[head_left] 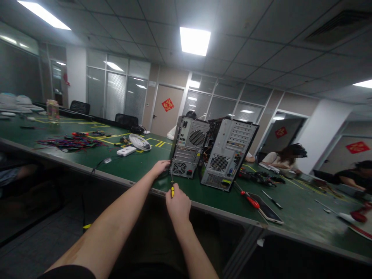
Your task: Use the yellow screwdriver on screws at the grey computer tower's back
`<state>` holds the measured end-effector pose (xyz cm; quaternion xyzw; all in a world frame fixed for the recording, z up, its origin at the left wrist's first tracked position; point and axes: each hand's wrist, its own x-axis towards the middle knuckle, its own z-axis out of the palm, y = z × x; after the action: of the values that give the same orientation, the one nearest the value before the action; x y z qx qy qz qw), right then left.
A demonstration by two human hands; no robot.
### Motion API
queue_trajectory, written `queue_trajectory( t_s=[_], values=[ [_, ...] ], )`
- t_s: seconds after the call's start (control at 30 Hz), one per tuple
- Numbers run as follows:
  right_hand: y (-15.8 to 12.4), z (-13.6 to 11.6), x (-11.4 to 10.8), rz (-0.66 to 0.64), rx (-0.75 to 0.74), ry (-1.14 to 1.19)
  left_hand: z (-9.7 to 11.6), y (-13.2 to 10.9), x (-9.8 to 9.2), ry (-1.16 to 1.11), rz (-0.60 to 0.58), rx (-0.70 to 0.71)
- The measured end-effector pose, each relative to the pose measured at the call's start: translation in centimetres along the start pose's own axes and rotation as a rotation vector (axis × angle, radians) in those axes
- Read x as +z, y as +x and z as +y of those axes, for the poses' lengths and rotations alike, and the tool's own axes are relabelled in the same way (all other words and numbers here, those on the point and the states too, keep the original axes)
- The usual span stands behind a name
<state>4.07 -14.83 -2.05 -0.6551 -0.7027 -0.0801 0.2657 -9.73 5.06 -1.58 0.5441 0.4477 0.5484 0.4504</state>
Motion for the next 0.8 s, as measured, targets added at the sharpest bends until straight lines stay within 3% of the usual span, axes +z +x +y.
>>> queue_trajectory(
  t_s=[0.27, 0.57, 0.7, 0.8],
  values=[
    [0.3, -0.9, -0.6, -0.02, 0.104, 0.061, 0.0, 0.0, 0.0, 0.001, -0.005, -0.008],
    [1.2, -0.1, 1.0, 0.137, 0.286, 0.695, 0.0, 0.0, 0.0, 0.001, -0.003, -0.008],
    [1.0, -0.1, 1.0, 0.126, 0.24, 0.724, 0.2, -0.2, 0.0, -0.001, -0.011, -0.005],
    [0.6, -0.4, 0.6, 0.058, 0.231, 0.619, 0.3, -0.3, -0.1, -0.005, -0.014, -0.002]
  ],
)
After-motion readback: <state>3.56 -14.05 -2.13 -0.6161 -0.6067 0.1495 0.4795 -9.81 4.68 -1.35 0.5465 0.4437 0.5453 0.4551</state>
